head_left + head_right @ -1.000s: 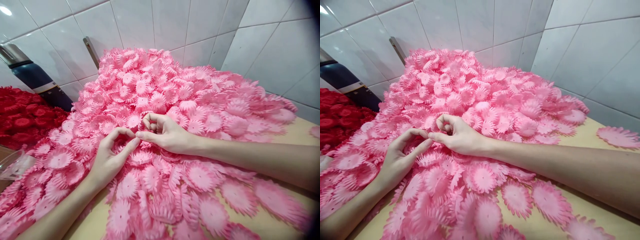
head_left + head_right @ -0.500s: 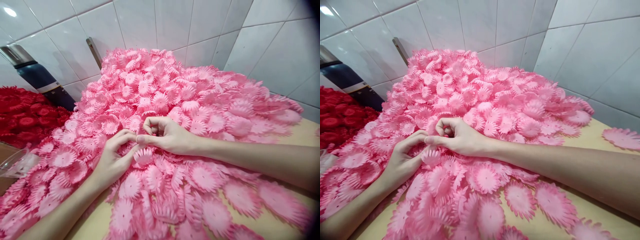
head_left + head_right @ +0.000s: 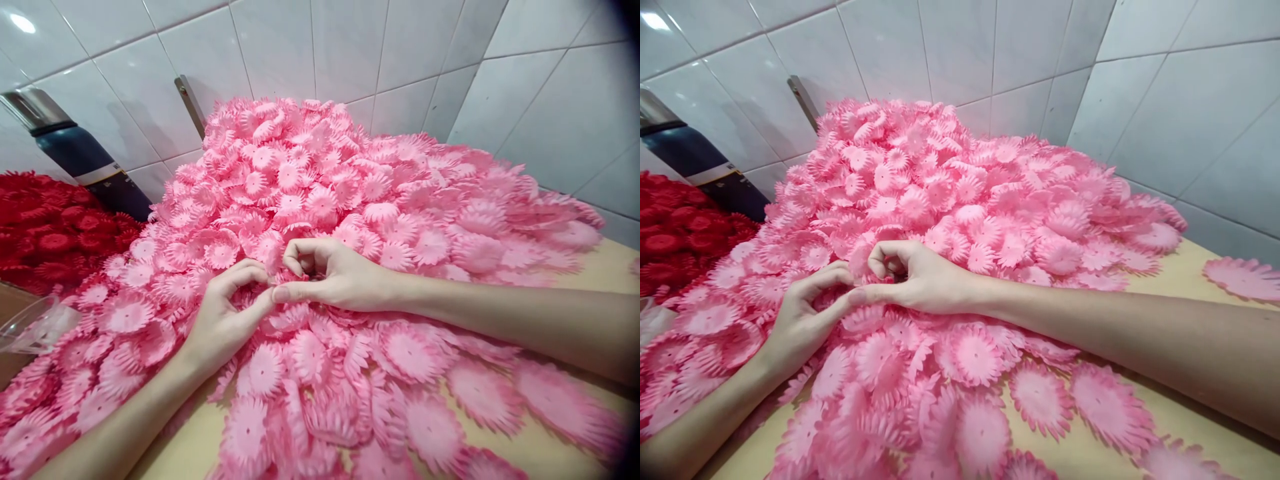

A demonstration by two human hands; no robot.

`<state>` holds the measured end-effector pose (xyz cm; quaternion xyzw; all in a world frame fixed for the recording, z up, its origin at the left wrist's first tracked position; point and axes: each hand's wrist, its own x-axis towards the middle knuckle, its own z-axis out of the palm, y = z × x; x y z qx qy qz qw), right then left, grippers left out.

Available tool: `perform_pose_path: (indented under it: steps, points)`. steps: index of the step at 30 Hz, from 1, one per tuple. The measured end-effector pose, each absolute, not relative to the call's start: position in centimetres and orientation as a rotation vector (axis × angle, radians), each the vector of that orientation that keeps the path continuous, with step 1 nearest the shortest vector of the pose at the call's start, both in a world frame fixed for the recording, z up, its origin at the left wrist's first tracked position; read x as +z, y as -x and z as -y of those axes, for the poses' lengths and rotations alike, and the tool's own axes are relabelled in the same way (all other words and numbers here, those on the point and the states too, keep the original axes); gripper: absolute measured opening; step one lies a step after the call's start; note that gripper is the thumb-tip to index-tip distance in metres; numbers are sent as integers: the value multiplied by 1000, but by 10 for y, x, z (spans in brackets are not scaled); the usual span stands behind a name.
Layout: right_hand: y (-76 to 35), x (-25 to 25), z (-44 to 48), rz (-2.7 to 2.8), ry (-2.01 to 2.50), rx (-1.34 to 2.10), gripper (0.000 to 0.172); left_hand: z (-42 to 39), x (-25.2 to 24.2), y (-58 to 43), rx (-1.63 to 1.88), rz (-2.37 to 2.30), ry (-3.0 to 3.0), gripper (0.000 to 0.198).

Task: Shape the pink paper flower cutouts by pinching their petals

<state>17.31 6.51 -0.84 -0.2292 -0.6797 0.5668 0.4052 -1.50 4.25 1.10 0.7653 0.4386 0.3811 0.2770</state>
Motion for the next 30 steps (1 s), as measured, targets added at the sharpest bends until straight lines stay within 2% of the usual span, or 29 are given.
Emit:
perform_pose_path:
  steps: [3,8,12,17,23,27,30]
  points:
    - [-172,-8,-67,1602,635,1414,45,-43,7,16,1181,-1212,-1861,7]
    - [-171,-5,-66,1485,683,1412,48,-43,1,13,1317,-1293,-1584,10]
    - [-173,-5,-65,1530,660,1392,45,-42,4,12,1230,-1222,-1651,9]
    - [-174,-7,-65,1676,639,1283,34,-39,10,12,1123,-1230,-1893,20]
    - [-172,-9,-65,1552,636,1384,37,-41,5,14,1153,-1227,-1709,16]
    - [-171,-7,-66,1502,635,1389,38,-45,0,12,1263,-1248,-1532,16]
    - [-172,-6,-66,1501,653,1332,39,-54,-2,12,1519,-1269,-1202,13]
